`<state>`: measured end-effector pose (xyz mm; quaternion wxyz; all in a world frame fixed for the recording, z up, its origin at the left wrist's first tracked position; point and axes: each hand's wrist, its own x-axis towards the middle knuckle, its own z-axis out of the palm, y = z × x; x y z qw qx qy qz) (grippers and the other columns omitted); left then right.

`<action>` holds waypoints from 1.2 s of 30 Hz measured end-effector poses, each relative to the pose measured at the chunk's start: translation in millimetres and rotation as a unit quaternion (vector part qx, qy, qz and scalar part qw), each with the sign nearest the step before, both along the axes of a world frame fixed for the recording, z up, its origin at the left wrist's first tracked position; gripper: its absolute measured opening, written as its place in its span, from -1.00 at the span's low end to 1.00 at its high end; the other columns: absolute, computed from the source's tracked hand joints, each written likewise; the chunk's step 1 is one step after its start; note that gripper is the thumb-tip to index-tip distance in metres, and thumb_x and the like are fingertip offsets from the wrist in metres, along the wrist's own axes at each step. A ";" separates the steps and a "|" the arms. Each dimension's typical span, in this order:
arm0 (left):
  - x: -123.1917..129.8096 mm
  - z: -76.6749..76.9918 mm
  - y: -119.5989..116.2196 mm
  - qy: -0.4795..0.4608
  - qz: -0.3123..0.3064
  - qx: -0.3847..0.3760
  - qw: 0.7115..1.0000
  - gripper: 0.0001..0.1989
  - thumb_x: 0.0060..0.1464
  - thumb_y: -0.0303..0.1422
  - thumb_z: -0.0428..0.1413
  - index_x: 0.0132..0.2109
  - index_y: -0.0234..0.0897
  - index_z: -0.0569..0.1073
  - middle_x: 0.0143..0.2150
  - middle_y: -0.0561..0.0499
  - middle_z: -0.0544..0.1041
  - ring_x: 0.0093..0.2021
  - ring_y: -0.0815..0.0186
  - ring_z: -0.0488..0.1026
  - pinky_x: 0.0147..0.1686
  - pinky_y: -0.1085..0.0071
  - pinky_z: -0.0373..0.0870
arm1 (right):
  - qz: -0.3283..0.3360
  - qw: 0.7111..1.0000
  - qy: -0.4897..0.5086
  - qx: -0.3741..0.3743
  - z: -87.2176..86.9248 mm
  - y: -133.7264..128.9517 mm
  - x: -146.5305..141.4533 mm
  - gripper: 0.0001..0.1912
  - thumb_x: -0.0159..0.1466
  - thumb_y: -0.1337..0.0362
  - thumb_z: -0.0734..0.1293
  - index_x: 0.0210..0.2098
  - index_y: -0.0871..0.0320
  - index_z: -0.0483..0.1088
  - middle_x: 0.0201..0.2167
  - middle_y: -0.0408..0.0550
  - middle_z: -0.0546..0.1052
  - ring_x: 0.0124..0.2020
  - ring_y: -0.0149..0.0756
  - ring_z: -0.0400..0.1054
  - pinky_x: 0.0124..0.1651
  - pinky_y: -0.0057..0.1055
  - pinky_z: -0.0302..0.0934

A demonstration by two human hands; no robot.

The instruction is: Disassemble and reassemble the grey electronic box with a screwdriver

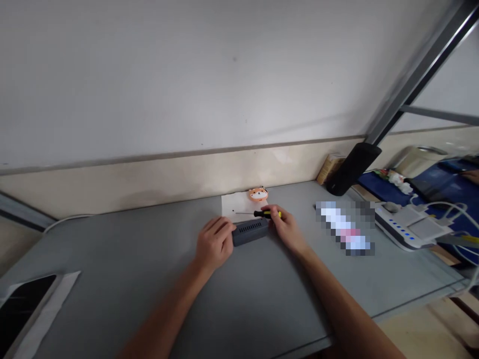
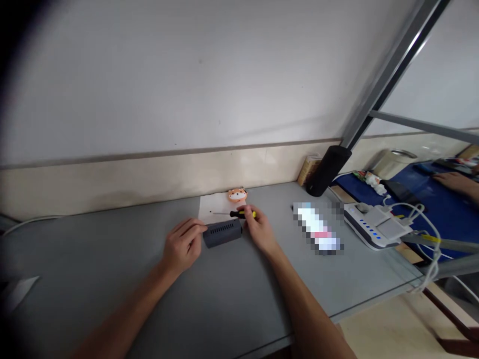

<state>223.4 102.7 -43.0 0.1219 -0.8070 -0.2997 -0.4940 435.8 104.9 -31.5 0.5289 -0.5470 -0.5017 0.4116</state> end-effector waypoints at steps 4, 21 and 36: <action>-3.0 -1.7 3.0 -0.036 0.015 -0.018 0.999 -0.68 0.19 -0.70 -0.08 -0.37 -0.21 0.37 -0.48 0.08 0.46 -0.45 0.34 0.41 -0.40 0.43 0.39 | 0.040 0.997 -0.058 0.017 -4.4 -2.1 -1.7 -0.15 0.08 -0.53 0.24 -0.21 0.13 0.60 -0.57 -0.16 0.37 -0.50 -0.32 0.16 -0.40 -0.36 0.07; 8.3 3.3 -9.2 0.030 -0.042 -0.057 0.997 -0.70 0.24 -0.61 -0.04 -0.08 -0.21 0.50 -0.14 -0.04 0.62 -0.14 0.23 0.56 -0.14 0.29 0.47 | -0.117 0.983 0.140 0.008 5.3 3.6 8.1 -0.22 -0.03 -0.53 0.33 -0.43 0.11 0.56 -0.62 -0.07 0.49 -0.60 -0.36 0.17 -0.52 -0.36 0.02; 9.3 2.5 -10.8 0.046 -0.017 -0.056 0.997 -0.66 0.25 -0.60 -0.03 0.01 -0.23 0.52 -0.09 -0.07 0.63 -0.09 0.20 0.56 -0.10 0.26 0.45 | -0.215 0.943 0.252 0.021 -0.6 10.9 22.8 -0.41 0.06 -0.35 0.41 -0.59 0.07 0.36 -0.69 -0.15 0.39 -0.69 -0.41 0.17 -0.60 -0.36 -0.02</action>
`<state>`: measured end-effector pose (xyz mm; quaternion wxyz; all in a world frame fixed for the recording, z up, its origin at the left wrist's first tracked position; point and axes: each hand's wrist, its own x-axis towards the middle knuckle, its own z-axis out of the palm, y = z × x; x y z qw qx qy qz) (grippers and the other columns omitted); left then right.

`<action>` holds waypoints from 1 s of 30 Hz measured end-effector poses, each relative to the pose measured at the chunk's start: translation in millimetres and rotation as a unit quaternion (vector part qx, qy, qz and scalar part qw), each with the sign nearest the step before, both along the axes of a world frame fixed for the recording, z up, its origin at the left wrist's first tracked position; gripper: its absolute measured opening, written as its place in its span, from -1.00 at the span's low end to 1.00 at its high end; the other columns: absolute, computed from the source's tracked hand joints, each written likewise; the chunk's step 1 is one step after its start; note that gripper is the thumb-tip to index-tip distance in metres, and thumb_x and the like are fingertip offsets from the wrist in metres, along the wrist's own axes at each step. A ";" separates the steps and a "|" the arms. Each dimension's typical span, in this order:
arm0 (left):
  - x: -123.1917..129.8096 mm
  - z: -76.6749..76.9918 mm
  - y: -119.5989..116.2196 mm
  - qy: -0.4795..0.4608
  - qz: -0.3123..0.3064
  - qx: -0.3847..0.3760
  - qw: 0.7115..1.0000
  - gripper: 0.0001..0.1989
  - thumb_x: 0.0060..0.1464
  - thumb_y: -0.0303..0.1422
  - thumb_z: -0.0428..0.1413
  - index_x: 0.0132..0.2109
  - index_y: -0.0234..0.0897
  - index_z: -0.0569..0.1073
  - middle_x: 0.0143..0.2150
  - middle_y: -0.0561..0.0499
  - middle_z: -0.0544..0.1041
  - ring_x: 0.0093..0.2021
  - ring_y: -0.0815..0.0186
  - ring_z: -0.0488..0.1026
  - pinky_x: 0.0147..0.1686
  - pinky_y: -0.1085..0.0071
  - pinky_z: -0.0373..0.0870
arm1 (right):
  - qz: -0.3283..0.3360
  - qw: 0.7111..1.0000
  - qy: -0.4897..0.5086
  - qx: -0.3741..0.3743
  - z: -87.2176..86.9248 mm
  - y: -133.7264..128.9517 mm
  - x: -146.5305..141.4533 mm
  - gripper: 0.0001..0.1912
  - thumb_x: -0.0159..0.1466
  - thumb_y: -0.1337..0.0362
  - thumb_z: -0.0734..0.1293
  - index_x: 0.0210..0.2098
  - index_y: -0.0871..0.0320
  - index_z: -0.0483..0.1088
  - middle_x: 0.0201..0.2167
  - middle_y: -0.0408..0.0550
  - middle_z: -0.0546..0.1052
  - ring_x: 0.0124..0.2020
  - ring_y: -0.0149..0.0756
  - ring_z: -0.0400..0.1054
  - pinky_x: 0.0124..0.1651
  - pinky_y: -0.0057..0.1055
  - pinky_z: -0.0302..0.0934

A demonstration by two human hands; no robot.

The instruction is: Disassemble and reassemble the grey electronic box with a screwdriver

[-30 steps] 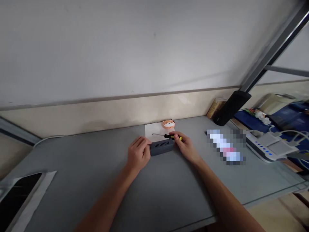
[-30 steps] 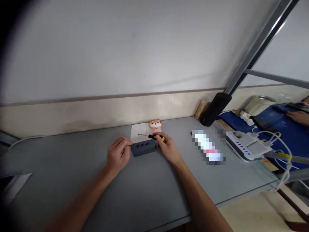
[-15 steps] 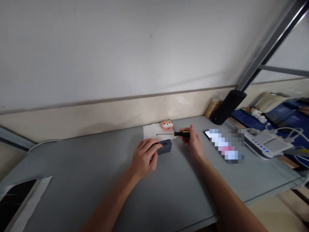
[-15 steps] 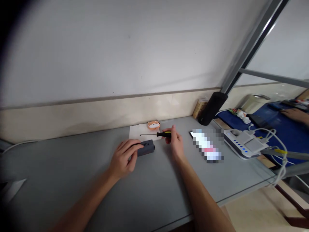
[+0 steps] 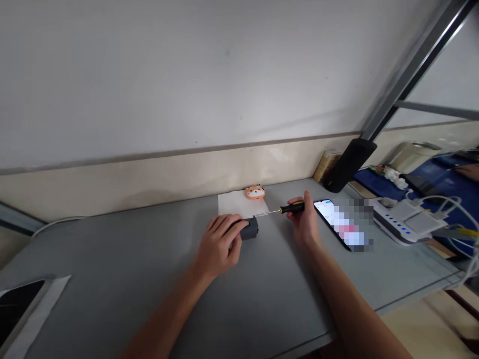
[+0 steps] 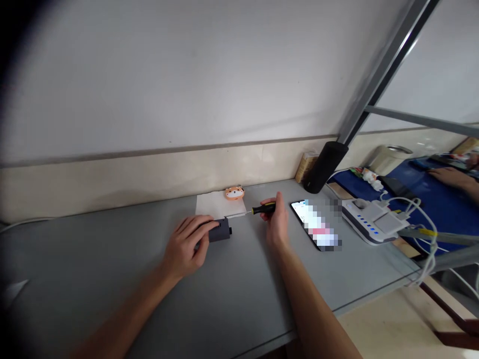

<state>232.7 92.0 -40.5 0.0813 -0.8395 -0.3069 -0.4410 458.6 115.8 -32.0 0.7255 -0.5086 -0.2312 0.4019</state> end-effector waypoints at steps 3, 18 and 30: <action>0.7 0.4 -0.2 0.006 -0.006 -0.003 1.000 -0.65 0.28 -0.59 -0.04 0.06 -0.22 0.52 -0.08 -0.07 0.64 -0.09 0.20 0.57 -0.09 0.25 0.46 | 0.010 1.000 -0.008 0.005 -2.1 -0.3 -1.6 -0.39 0.09 -0.36 0.38 -0.59 0.07 0.36 -0.70 -0.16 0.36 -0.69 -0.41 0.17 -0.60 -0.36 -0.01; 0.3 -3.7 0.4 0.036 0.002 -0.027 0.999 -0.50 0.27 -0.57 -0.04 0.26 -0.16 0.47 -0.03 -0.09 0.63 -0.08 0.17 0.55 -0.06 0.21 0.49 | 0.019 0.999 -0.047 -0.011 -4.5 0.3 -4.0 -0.36 0.17 -0.39 0.29 -0.57 0.07 0.38 -0.69 -0.16 0.38 -0.69 -0.38 0.19 -0.57 -0.32 0.01; 3.2 -2.4 -1.0 0.059 0.022 -0.044 0.997 -0.56 0.25 -0.57 -0.03 0.16 -0.18 0.53 -0.06 -0.09 0.61 -0.09 0.16 0.52 -0.07 0.21 0.48 | 0.012 1.000 -0.005 -0.015 -2.0 -0.2 -4.6 -0.40 0.12 -0.35 0.36 -0.57 0.07 0.37 -0.68 -0.17 0.39 -0.68 -0.41 0.20 -0.59 -0.35 0.01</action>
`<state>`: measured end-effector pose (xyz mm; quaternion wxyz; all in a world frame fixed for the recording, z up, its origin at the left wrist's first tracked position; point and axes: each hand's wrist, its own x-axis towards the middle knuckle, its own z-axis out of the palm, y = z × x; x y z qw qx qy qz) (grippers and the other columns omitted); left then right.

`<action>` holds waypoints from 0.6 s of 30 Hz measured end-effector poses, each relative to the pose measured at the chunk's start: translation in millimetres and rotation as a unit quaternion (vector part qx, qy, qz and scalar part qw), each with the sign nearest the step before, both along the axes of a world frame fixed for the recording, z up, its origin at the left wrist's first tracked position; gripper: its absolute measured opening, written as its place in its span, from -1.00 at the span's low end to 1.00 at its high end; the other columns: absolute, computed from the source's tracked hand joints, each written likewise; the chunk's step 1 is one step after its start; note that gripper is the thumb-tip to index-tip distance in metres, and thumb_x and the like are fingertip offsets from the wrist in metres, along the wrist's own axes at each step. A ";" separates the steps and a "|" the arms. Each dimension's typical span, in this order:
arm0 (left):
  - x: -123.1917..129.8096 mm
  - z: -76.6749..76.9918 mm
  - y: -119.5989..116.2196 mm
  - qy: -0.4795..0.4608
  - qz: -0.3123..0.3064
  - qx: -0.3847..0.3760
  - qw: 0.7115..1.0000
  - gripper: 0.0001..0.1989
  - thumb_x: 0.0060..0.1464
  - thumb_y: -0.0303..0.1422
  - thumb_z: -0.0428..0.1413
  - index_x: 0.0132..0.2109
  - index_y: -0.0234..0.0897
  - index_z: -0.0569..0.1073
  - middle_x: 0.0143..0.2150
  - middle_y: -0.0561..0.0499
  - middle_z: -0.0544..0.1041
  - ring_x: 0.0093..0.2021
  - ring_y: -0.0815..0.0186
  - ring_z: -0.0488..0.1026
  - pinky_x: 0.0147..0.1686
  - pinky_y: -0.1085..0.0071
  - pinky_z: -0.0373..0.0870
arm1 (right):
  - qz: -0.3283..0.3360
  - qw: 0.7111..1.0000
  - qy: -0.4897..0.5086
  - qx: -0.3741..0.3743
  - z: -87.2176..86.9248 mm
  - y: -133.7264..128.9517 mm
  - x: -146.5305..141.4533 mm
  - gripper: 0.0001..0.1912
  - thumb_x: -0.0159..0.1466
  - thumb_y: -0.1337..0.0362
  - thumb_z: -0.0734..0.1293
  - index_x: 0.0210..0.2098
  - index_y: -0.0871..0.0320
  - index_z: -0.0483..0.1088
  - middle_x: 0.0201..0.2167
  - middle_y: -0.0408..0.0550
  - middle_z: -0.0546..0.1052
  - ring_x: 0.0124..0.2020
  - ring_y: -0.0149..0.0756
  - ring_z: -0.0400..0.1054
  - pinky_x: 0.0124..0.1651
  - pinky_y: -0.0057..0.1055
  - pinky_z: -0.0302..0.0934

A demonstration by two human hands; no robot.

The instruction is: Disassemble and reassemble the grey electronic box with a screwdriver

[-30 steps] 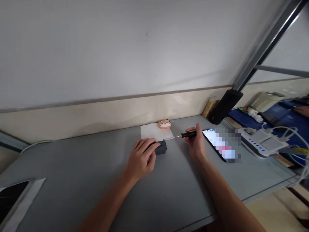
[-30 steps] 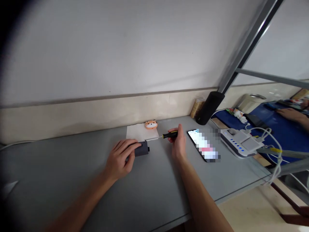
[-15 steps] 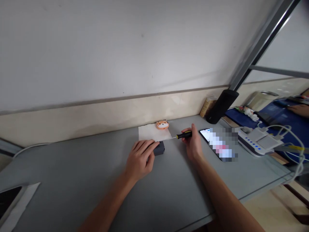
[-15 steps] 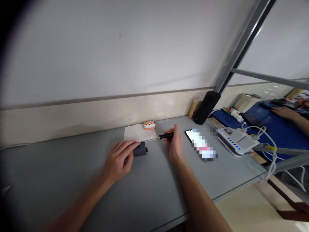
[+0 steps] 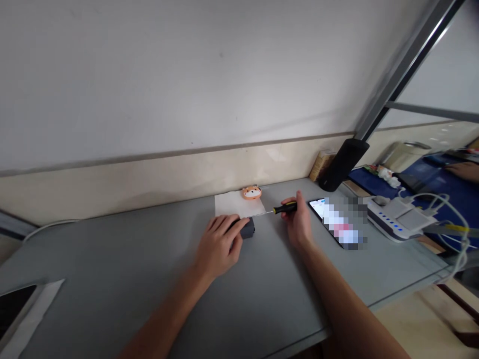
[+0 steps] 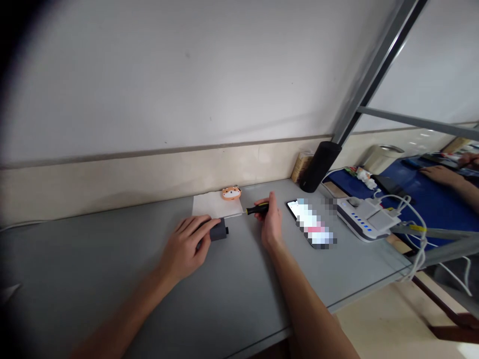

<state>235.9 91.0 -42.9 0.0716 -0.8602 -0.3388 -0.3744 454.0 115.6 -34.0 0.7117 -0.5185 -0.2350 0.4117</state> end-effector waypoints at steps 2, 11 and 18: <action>0.7 0.0 -0.5 0.011 0.009 -0.012 1.000 -0.55 0.24 -0.56 -0.04 0.18 -0.18 0.51 -0.04 -0.09 0.60 -0.09 0.16 0.51 -0.07 0.21 0.48 | -0.004 1.000 0.010 0.000 -0.1 0.0 0.2 -0.41 0.10 -0.34 0.38 -0.57 0.07 0.37 -0.66 -0.17 0.40 -0.68 -0.42 0.20 -0.60 -0.36 0.01; 3.4 -0.6 -0.6 0.017 -0.010 -0.020 1.000 -0.54 0.28 -0.57 -0.07 0.21 -0.17 0.47 -0.02 -0.08 0.61 -0.07 0.17 0.52 -0.09 0.23 0.47 | -0.022 0.999 0.028 0.021 -1.9 1.9 5.4 -0.41 0.16 -0.34 0.35 -0.55 0.07 0.35 -0.63 -0.16 0.42 -0.68 -0.43 0.21 -0.60 -0.36 0.04; 5.0 -0.4 -0.8 0.017 -0.015 0.010 1.000 -0.54 0.29 -0.57 -0.07 0.22 -0.18 0.46 -0.04 -0.08 0.61 -0.08 0.19 0.52 -0.12 0.25 0.51 | -0.025 0.998 0.055 0.018 1.1 0.3 6.5 -0.41 0.09 -0.34 0.39 -0.56 0.08 0.37 -0.63 -0.16 0.41 -0.67 -0.44 0.20 -0.63 -0.41 0.07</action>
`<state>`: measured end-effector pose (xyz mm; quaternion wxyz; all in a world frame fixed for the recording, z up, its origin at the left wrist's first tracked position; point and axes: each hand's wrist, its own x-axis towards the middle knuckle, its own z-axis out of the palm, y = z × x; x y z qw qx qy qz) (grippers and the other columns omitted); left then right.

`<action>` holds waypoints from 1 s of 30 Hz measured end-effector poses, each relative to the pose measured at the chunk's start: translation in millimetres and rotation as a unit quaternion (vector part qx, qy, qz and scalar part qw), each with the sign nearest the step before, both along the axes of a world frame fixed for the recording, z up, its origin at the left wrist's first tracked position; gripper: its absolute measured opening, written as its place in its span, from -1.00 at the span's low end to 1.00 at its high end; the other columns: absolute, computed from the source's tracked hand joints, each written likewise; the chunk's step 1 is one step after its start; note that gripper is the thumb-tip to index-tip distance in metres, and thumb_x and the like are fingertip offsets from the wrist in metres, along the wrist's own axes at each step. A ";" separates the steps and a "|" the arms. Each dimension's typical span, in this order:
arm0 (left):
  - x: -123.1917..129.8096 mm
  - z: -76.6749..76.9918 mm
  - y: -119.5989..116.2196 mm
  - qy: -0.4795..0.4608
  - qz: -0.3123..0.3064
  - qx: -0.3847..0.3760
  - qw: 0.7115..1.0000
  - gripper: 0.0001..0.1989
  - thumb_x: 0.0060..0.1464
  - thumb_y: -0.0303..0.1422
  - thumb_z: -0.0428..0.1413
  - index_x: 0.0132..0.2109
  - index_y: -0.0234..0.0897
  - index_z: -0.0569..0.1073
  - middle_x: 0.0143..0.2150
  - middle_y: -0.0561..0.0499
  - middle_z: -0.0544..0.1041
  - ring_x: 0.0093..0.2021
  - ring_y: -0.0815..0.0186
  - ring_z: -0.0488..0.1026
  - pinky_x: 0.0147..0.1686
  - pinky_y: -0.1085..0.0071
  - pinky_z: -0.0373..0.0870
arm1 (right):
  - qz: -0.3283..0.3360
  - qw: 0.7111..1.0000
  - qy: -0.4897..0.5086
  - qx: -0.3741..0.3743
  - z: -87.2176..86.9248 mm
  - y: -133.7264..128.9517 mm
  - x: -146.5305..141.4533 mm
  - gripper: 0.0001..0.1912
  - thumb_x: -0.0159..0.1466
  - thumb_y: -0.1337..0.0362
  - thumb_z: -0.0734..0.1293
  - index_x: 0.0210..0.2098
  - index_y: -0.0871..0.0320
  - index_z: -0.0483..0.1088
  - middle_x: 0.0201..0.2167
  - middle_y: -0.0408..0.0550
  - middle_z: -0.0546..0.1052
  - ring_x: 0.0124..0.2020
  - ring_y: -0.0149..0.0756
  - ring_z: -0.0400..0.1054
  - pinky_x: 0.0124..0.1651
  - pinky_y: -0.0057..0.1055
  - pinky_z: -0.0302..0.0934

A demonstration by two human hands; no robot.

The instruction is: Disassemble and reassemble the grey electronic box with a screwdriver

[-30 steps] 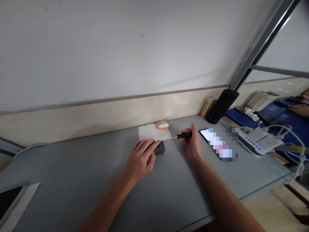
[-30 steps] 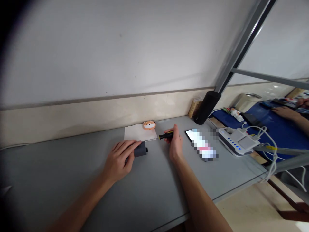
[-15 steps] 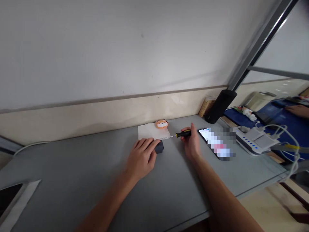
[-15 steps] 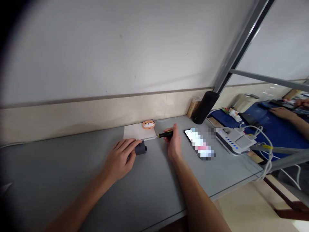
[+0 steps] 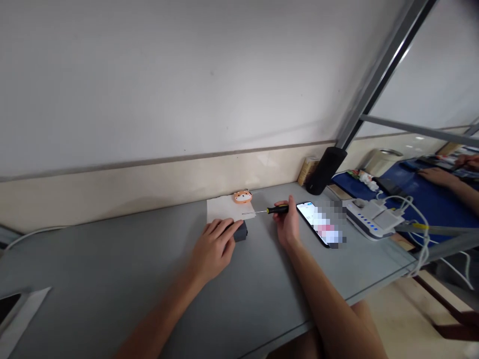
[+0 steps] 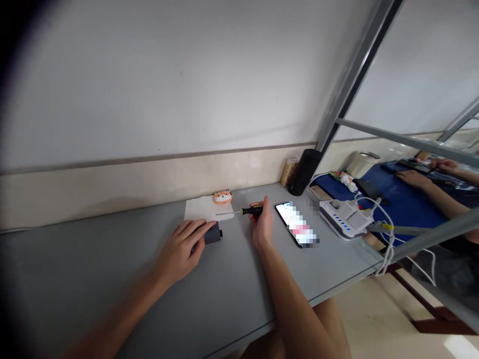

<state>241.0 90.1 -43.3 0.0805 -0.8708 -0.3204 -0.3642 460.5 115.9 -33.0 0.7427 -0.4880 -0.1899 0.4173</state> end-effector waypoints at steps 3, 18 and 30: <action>0.8 0.8 -0.6 -0.013 -0.001 0.000 1.000 -0.55 0.29 -0.58 -0.07 0.20 -0.17 0.47 -0.05 -0.07 0.62 -0.10 0.19 0.52 -0.12 0.26 0.52 | -0.006 1.000 0.014 -0.007 0.8 -0.3 -0.2 -0.41 0.06 -0.34 0.41 -0.57 0.08 0.37 -0.63 -0.16 0.42 -0.67 -0.45 0.19 -0.63 -0.42 0.06; 0.8 -0.3 -1.8 -0.034 -0.013 -0.014 0.999 -0.60 0.32 -0.54 -0.07 0.14 -0.15 0.52 -0.07 -0.05 0.61 -0.05 0.20 0.54 -0.04 0.25 0.54 | 0.007 1.000 0.027 0.012 -3.2 -0.8 -1.6 -0.50 0.22 -0.21 0.37 -0.53 0.09 0.39 -0.61 -0.16 0.47 -0.63 -0.41 0.22 -0.56 -0.40 0.10; 2.5 -1.1 1.3 -0.063 -0.031 0.021 0.997 -0.64 0.31 -0.56 -0.04 0.11 -0.18 0.52 -0.10 -0.04 0.63 -0.10 0.22 0.55 -0.09 0.29 0.52 | 0.014 0.999 0.027 0.018 0.4 -3.8 -1.1 -0.41 0.09 -0.31 0.43 -0.59 0.11 0.40 -0.59 -0.17 0.45 -0.64 -0.45 0.22 -0.60 -0.44 0.09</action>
